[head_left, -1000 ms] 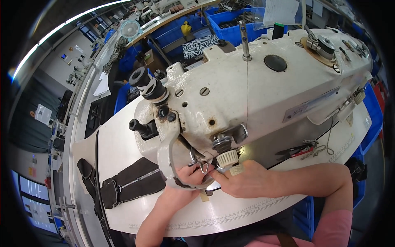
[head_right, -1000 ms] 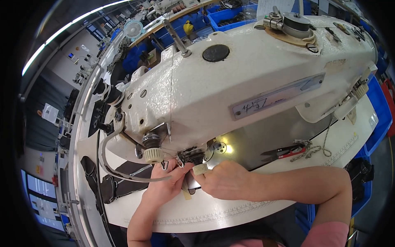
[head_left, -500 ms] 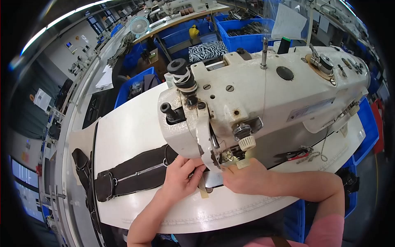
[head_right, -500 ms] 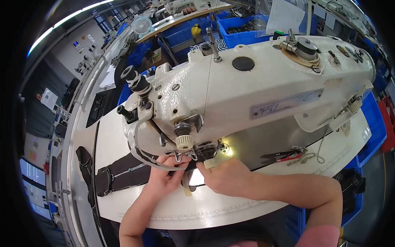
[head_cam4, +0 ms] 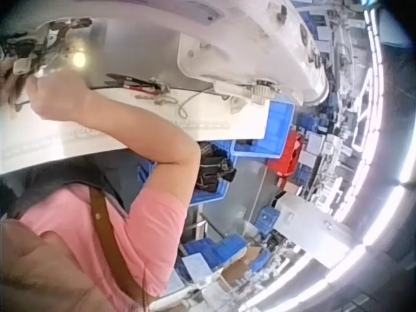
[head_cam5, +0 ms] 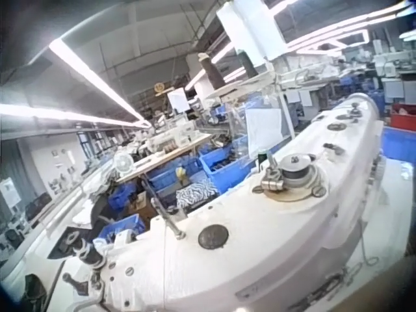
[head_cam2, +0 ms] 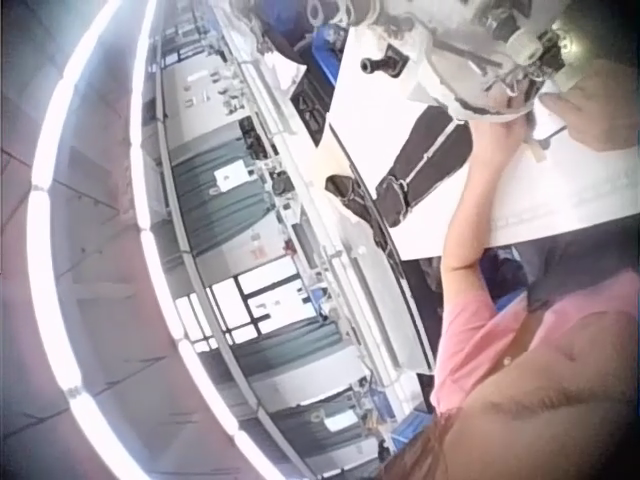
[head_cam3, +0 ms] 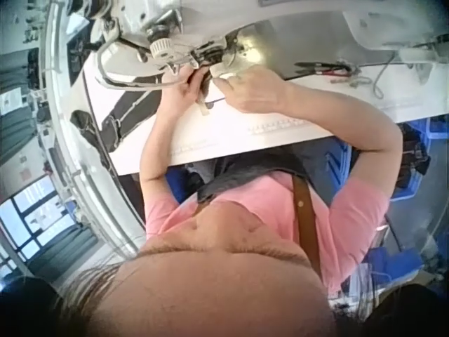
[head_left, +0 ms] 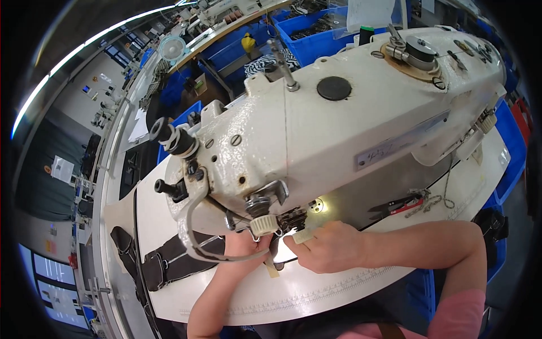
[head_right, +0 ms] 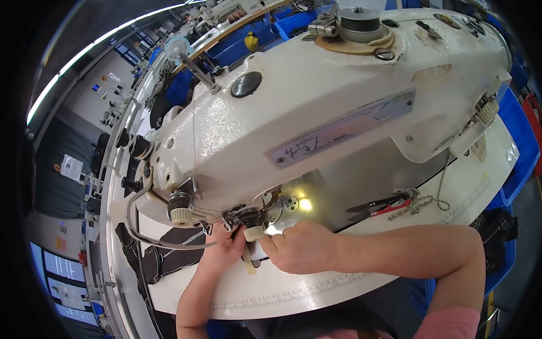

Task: Sew a zipper and component panel onto a leather bag strap using an industrial sewing machine.

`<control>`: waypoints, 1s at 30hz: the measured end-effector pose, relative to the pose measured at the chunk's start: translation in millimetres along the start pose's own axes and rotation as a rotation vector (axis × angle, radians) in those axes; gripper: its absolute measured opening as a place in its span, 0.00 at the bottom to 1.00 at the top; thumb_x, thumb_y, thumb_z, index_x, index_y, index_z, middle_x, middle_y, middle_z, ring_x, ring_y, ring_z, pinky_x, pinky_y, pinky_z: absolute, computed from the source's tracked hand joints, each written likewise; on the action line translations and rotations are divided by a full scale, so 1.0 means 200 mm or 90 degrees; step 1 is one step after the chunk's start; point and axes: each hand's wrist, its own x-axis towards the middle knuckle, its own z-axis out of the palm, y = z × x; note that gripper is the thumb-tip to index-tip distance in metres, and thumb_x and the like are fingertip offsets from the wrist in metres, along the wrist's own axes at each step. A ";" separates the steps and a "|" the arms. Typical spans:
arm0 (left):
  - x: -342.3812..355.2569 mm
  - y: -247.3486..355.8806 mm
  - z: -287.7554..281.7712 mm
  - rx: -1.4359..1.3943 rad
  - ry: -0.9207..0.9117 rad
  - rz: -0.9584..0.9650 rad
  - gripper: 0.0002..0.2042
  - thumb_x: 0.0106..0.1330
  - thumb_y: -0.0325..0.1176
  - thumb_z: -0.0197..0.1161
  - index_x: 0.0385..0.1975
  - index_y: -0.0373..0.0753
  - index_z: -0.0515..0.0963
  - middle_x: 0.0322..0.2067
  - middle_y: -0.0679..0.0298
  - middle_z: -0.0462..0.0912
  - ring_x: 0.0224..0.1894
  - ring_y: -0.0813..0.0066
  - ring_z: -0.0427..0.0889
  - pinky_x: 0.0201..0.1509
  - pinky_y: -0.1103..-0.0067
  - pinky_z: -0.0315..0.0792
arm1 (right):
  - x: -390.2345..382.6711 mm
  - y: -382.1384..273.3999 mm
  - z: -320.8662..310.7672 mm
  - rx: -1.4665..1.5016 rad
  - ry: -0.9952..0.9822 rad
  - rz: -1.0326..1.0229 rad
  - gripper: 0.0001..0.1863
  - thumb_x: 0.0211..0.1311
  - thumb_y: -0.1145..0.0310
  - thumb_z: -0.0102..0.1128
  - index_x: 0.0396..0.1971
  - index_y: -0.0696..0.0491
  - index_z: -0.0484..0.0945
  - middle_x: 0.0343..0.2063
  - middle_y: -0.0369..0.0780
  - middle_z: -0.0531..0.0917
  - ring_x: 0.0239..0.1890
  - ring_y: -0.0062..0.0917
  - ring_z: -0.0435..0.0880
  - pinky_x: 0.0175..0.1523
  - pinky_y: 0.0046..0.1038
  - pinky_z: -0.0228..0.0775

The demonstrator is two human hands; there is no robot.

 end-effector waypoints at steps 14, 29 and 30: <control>-0.01 0.05 0.01 0.124 -0.003 0.026 0.08 0.57 0.23 0.69 0.35 0.41 0.83 0.31 0.60 0.85 0.32 0.61 0.84 0.36 0.73 0.76 | 0.02 0.02 -0.04 0.001 -0.150 0.018 0.17 0.48 0.71 0.58 0.36 0.67 0.78 0.14 0.37 0.77 0.14 0.25 0.80 0.18 0.29 0.69; 0.03 0.00 0.02 -0.067 0.075 0.116 0.09 0.55 0.24 0.69 0.37 0.38 0.84 0.36 0.61 0.82 0.37 0.62 0.78 0.40 0.73 0.76 | -0.02 0.02 0.01 -0.137 -0.123 -0.015 0.24 0.48 0.70 0.61 0.48 0.61 0.81 0.18 0.31 0.74 0.13 0.19 0.70 0.15 0.25 0.59; 0.03 0.01 0.03 -0.070 0.094 0.139 0.10 0.56 0.24 0.68 0.38 0.39 0.83 0.35 0.62 0.80 0.35 0.62 0.77 0.38 0.72 0.75 | -0.04 0.03 0.03 -0.135 -0.130 -0.025 0.24 0.48 0.71 0.61 0.49 0.61 0.81 0.19 0.31 0.74 0.14 0.19 0.70 0.15 0.25 0.60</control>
